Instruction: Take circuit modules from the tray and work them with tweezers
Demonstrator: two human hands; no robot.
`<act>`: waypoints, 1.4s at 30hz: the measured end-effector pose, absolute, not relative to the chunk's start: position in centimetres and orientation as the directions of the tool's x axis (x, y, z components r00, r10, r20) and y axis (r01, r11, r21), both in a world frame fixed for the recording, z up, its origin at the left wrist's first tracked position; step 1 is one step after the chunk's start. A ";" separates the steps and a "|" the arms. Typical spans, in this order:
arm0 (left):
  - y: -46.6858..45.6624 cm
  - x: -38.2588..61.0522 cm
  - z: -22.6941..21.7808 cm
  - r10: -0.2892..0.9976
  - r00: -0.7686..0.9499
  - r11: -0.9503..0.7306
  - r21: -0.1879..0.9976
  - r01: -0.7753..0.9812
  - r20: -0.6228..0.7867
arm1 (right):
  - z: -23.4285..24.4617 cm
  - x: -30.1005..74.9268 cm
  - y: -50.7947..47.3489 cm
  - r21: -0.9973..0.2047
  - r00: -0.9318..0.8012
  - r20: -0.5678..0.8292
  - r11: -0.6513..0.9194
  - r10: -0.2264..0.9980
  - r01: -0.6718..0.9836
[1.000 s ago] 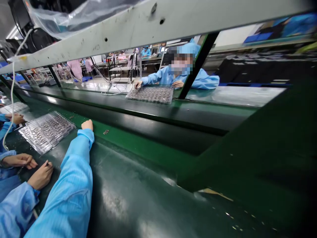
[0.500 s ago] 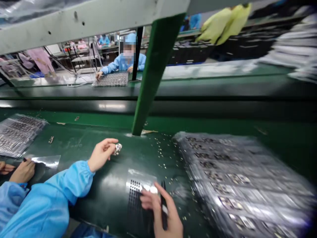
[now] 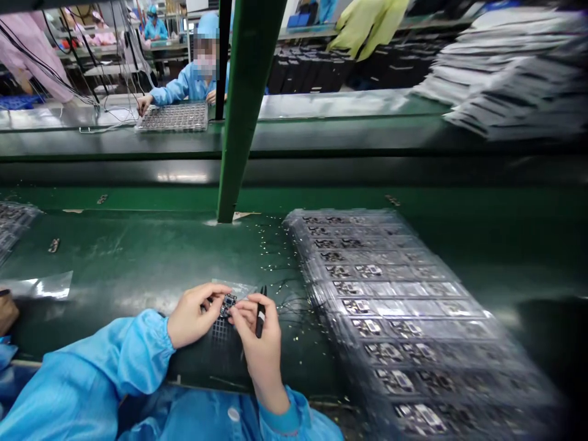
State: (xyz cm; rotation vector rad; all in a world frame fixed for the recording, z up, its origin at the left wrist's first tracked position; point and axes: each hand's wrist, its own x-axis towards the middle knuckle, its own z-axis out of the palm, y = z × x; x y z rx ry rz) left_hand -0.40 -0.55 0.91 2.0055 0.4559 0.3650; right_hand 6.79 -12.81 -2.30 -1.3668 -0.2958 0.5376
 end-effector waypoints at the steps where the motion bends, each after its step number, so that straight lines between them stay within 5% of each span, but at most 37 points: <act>1: -0.4 -0.3 1.1 0.458 0.887 -0.419 0.894 0.162 0.054 | -2.2 6.8 -12.8 -0.979 0.826 -0.101 0.092 0.554 -0.182; 6: 0.8 0.0 1.1 0.370 0.926 -0.399 0.889 0.225 -0.068 | -1.5 6.6 -12.7 -0.995 0.734 -0.080 -0.005 0.674 -0.104; 13: 1.8 0.0 0.7 0.352 0.903 -0.159 0.935 0.318 -0.248 | -1.6 6.7 -12.7 -0.989 0.737 -0.127 -0.032 0.664 -0.142; 42: 2.2 -0.1 0.7 0.298 0.908 -0.020 0.949 0.314 -0.294 | -1.7 6.6 -12.8 -0.983 0.749 -0.155 -0.021 0.644 -0.185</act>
